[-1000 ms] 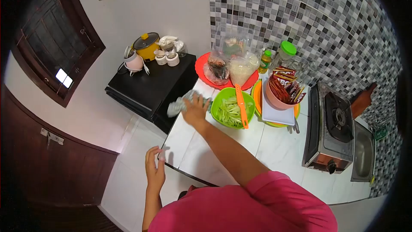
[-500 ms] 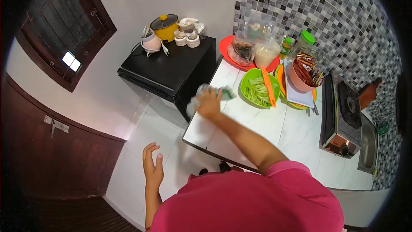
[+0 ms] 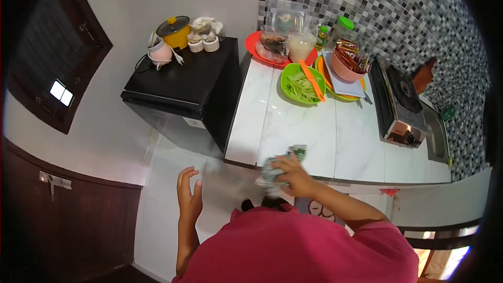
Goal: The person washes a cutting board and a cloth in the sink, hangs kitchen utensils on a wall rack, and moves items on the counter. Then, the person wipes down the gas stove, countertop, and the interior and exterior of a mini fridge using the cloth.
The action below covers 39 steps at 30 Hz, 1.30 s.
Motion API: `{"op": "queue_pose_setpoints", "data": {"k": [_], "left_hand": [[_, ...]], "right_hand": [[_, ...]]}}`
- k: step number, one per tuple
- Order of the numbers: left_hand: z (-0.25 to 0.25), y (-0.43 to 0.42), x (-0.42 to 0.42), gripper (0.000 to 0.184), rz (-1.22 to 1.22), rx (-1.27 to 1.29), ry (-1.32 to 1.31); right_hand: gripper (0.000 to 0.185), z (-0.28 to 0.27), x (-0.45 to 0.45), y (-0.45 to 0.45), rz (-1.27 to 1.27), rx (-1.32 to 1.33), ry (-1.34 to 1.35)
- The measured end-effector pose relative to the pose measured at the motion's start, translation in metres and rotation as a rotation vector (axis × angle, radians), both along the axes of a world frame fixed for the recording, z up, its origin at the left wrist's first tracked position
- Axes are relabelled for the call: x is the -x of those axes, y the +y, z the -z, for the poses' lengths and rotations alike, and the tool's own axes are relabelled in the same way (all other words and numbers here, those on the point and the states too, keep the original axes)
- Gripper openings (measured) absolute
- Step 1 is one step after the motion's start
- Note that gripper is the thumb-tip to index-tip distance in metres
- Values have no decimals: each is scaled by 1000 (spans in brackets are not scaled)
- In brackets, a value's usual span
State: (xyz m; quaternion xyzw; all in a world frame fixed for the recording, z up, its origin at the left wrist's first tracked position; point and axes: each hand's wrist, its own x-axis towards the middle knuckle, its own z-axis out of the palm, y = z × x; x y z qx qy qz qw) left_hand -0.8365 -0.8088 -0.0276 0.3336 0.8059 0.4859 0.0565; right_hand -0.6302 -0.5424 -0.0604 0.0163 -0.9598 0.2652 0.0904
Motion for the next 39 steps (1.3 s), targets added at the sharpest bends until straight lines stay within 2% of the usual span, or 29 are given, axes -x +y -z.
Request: {"op": "queue_pose_setpoints", "data": {"k": [4, 6, 8, 10, 13, 15, 16, 19, 23, 25, 27, 29, 32, 34, 35, 36, 37, 39], "left_hand": [[3, 3, 3, 22, 59, -10, 11], [8, 4, 2, 22, 95, -3, 17], [11, 7, 1, 21, 129, 5, 21], [9, 11, -1, 22, 156, 2, 26], [8, 18, -3, 22, 176, 0, 36], [9, 21, -4, 23, 177, 8, 25], [10, 22, -5, 23, 176, 16, 10], [11, 27, -11, 22, 179, 13, -27], [10, 28, -15, 22, 188, -1, -46], [11, 26, -14, 22, 186, -8, -54], [12, 23, -11, 22, 188, -14, -48], [15, 18, -7, 21, 157, -25, -54], [19, 18, -6, 21, 126, -56, -85], [20, 19, -5, 20, 128, -68, -88], [22, 22, -4, 20, 141, -71, -81], [23, 27, -6, 20, 160, -75, -74], [21, 32, -9, 20, 168, -77, -72], [16, 43, -13, 20, 181, -82, -61]], "right_hand": [[33, -2, -60, 8, 262, -81, -121], [36, -10, -56, -5, 258, -183, -101], [35, -4, -40, -15, 225, -275, -87], [33, 24, -13, -17, 167, -263, 42], [18, 49, 47, -42, 127, -356, 159], [29, 59, 88, -69, 167, -528, 255], [35, 61, 102, -75, 108, -525, 152], [35, 59, 110, -75, 87, -550, 302], [24, 59, 50, -47, 110, -529, 276], [20, 44, -2, -25, 161, -365, 163], [16, 41, -56, -1, 240, -415, 25], [28, 41, -96, 23, 275, -289, 31], [54, 18, -94, 26, 347, -135, -3], [78, 5, -61, 14, 389, -345, -114], [81, -2, -44, 5, 376, -411, -204], [76, 17, -31, -2, 374, -438, -116], [61, 24, -13, -12, 401, -495, -52], [43, 35, 16, -29, 473, -432, 182]]}}
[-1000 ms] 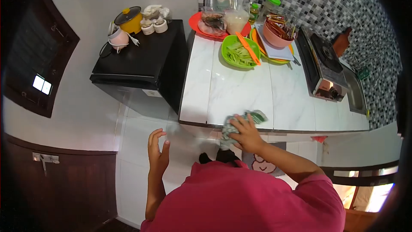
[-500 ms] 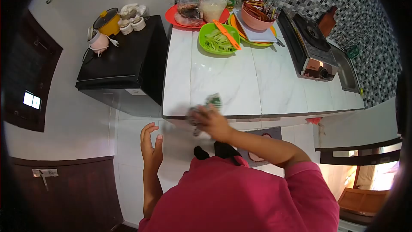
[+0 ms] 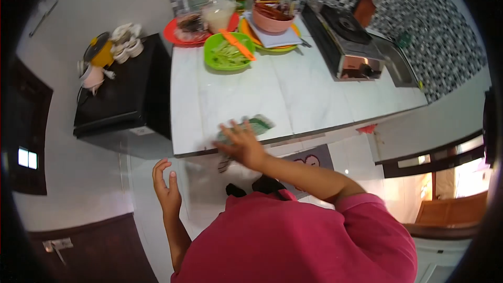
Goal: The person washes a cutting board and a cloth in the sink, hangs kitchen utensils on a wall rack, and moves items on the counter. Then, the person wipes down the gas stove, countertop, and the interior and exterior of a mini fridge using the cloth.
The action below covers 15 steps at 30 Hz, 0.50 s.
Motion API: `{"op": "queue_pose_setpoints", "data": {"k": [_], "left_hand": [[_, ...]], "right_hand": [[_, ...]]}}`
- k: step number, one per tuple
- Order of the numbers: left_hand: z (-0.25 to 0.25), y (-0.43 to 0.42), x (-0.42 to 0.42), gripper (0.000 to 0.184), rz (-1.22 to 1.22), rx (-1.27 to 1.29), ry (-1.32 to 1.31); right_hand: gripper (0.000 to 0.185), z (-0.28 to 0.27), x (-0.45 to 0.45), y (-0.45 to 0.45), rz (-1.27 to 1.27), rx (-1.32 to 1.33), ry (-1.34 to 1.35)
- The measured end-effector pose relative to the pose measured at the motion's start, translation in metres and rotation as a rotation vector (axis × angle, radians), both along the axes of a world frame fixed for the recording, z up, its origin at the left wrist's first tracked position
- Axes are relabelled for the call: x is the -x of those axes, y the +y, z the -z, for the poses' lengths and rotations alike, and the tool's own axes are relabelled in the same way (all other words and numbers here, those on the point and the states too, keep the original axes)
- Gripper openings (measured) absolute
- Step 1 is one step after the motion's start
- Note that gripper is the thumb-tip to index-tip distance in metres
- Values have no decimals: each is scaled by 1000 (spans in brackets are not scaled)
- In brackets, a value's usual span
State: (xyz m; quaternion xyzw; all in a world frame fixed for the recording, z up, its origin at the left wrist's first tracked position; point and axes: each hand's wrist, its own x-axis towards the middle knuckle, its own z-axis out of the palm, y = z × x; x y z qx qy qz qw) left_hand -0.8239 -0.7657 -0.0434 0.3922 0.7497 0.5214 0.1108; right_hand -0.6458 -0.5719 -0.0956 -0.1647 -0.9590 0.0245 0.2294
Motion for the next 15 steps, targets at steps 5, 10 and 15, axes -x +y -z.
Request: {"op": "queue_pose_setpoints", "data": {"k": [5, 10, 15], "left_hand": [[-5, 36, -12, 19, 128, -35, 59], [-20, 58, -35, 19, 180, -39, 91], [-15, 65, -70, 19, 171, -4, 85]], "right_hand": [[43, -7, -15, -2, 43, -20, -46], [47, -1, -126, 49, 109, 29, -155], [53, -14, -268, 119, 180, -32, -311]]}}
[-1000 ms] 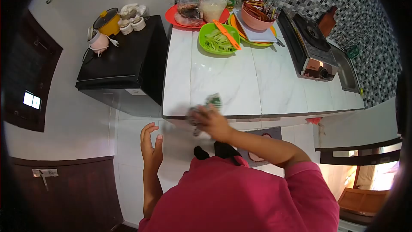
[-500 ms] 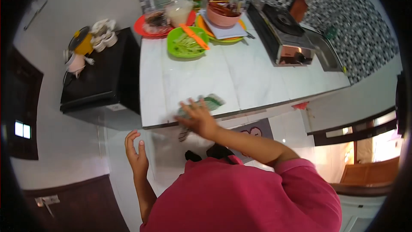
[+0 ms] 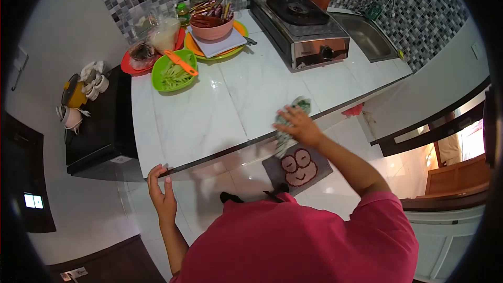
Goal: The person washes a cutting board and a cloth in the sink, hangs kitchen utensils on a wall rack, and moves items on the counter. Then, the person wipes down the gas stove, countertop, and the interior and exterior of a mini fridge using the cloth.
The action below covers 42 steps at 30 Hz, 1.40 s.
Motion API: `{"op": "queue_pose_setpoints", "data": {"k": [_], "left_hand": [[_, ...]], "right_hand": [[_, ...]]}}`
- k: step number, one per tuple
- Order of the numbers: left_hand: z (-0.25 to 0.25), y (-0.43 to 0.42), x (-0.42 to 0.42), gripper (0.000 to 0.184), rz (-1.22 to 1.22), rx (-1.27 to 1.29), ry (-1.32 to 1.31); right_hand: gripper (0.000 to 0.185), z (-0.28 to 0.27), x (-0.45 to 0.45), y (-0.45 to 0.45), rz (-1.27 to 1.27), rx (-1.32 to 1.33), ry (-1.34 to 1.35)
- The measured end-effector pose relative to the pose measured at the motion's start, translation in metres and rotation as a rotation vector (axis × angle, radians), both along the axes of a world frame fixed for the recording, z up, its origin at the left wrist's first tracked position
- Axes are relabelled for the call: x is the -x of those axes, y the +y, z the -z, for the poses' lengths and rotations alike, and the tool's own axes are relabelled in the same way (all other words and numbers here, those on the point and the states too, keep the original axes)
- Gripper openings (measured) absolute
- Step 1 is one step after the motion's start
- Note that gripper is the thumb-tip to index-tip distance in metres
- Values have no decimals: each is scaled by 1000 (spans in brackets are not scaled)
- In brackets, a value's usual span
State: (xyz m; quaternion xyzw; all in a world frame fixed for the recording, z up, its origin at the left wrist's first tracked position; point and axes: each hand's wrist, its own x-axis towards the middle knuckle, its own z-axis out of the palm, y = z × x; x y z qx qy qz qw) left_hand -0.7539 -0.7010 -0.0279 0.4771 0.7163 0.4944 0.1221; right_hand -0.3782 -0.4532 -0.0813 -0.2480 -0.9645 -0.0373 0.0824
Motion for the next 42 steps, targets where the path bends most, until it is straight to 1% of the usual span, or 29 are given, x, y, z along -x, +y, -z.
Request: {"op": "queue_pose_setpoints", "data": {"k": [1, 3, 5, 7, 9, 11, 12, 14, 17, 20, 22, 23, 24, 25, 26, 27, 29, 32, 35, 36, 39, 42], "left_hand": [[2, 1, -9, 19, 0, 3, -1], [7, 5, -30, 19, -2, 14, -8], [9, 11, -56, 19, 4, 34, -15], [8, 22, -84, 19, 34, 44, -25], [9, 37, -115, 20, 86, 47, -31], [9, 58, -144, 20, 148, 41, -31], [6, 69, -160, 21, 176, 43, -35], [-2, 90, -190, 21, 252, 33, -10], [-12, 112, -226, 21, 316, 28, 32], [-14, 124, -243, 20, 350, 38, 29], [-12, 124, -250, 20, 345, 58, 29], [-12, 123, -250, 20, 337, 74, 44], [-11, 123, -249, 21, 326, 89, 62], [-8, 123, -245, 21, 323, 102, 52], [-2, 125, -240, 21, 321, 113, 41], [3, 129, -236, 21, 321, 125, 27], [5, 139, -232, 20, 325, 130, -9], [-3, 163, -230, 21, 333, 115, -9], [-13, 190, -226, 21, 351, 63, 15], [-18, 198, -226, 21, 358, 54, 31], [-31, 213, -227, 22, 362, 49, 55], [-28, 224, -221, 22, 371, 12, 65]], "right_hand": [[55, -3, -25, 12, 33, -4, -25], [61, -5, -68, 32, 60, -28, 74], [66, 1, -88, 40, 85, -54, 16], [68, -2, -74, 35, 115, -68, -49], [74, 15, -56, 28, 95, -80, 79], [71, 17, -26, 7, 129, -11, 130], [65, 21, -13, 0, 133, -31, 109], [61, 21, -8, -6, 101, -3, 199], [59, 26, -45, 21, -73, 21, 258], [62, 20, -113, 57, -36, 17, 173], [62, 11, -164, 82, 34, 15, 46], [60, 23, -192, 100, 78, -43, 71], [56, 18, -222, 110, 127, -40, 119], [51, 25, -256, 125, 154, -9, 188], [55, 17, -281, 134, 249, -46, 178], [65, 7, -304, 138, 359, -10, 173], [73, -8, -339, 145, 495, -24, 168], [71, -28, -358, 155, 559, 190, 348], [67, -33, -374, 187, 835, 324, 503], [61, -62, -359, 183, 796, 290, 603], [57, -71, -345, 206, 833, 253, 1114], [54, -82, -322, 211, 854, 411, 1538]]}}
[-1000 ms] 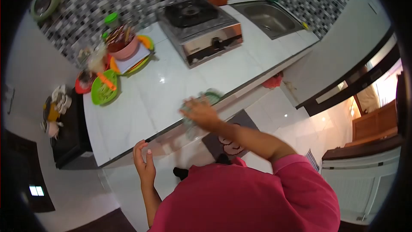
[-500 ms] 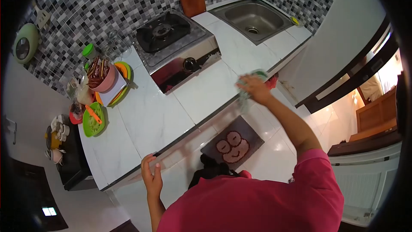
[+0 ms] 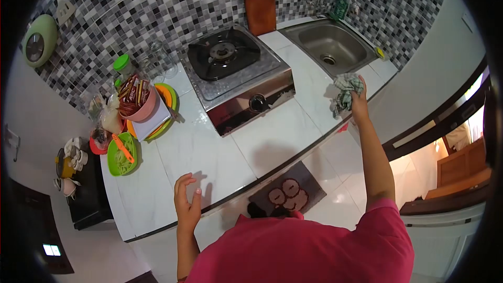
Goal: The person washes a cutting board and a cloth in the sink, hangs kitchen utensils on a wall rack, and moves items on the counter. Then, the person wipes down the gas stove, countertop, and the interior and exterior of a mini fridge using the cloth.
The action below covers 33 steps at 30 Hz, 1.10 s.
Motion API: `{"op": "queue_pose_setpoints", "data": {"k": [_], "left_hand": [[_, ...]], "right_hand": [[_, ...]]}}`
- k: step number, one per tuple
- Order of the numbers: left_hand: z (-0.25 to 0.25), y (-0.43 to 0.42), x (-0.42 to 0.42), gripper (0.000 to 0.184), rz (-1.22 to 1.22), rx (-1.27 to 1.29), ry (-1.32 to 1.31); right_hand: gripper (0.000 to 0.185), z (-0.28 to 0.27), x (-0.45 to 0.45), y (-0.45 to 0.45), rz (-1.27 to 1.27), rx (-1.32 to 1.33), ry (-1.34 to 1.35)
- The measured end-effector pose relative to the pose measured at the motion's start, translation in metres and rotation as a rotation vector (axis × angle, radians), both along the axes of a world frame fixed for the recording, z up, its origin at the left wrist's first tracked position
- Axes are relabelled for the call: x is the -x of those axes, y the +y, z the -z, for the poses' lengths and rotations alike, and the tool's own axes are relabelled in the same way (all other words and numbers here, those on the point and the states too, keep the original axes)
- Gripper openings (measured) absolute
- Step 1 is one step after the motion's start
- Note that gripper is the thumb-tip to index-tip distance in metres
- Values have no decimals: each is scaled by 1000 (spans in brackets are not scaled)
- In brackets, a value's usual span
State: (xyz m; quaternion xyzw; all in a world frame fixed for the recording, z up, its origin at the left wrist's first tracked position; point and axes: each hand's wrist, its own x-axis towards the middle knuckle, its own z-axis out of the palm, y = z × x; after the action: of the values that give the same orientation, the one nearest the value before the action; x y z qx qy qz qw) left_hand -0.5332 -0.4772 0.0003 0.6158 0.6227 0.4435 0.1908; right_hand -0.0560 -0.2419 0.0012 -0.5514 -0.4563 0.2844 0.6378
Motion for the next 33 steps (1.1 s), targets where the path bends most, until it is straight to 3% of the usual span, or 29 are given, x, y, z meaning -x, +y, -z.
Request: {"op": "queue_pose_setpoints", "data": {"k": [3, 4, 7, 9, 11, 15, 17, 19, 22, 23, 24, 27, 29, 30, 32, 33], "left_hand": [[6, 6, 2, 22, 18, 13, -2], [7, 7, 1, 22, 19, 32, -4], [10, 15, -6, 22, 40, 59, 5], [10, 25, -13, 24, 75, 42, 42], [5, 38, -22, 25, 109, 31, 101], [-11, 68, -41, 27, 125, -10, 193], [-12, 79, -42, 28, 44, -18, 198], [-25, 88, -49, 28, -7, -24, 204], [-31, 90, -64, 30, -28, -57, 249], [-30, 87, -69, 31, -35, -57, 263], [-33, 83, -77, 30, -23, -59, 275], [-28, 62, -98, 30, -51, -6, 222], [-23, 40, -107, 29, -145, 9, 158], [-19, 26, -110, 29, -198, 22, 122], [-14, -2, -115, 26, -305, 26, 44], [-8, -17, -114, 26, -356, 22, 25]], "right_hand": [[54, 48, -34, 19, -113, 40, -512], [52, 67, -45, 22, -19, 39, -976], [49, 75, -16, 19, -65, -52, -790], [51, 85, 10, 22, 37, 76, -1158], [48, 95, 41, 29, 72, 30, -1090], [49, 108, 131, 4, -21, 57, -1237], [49, 83, 167, -38, -312, 74, -1142], [45, 63, 169, -74, -587, -112, -1121], [43, 59, 124, -44, -854, -186, -1031], [42, 63, 112, -20, -834, 102, -747], [43, 64, 96, -6, -692, -93, -926], [44, 75, 95, -4, -381, -185, -1237], [45, 79, 119, -27, -663, -78, -1148], [47, 89, 134, -38, -769, -277, -1196], [45, 65, 177, -72, -1026, -271, -1110], [46, 59, 199, -79, -1075, -400, -1088]]}}
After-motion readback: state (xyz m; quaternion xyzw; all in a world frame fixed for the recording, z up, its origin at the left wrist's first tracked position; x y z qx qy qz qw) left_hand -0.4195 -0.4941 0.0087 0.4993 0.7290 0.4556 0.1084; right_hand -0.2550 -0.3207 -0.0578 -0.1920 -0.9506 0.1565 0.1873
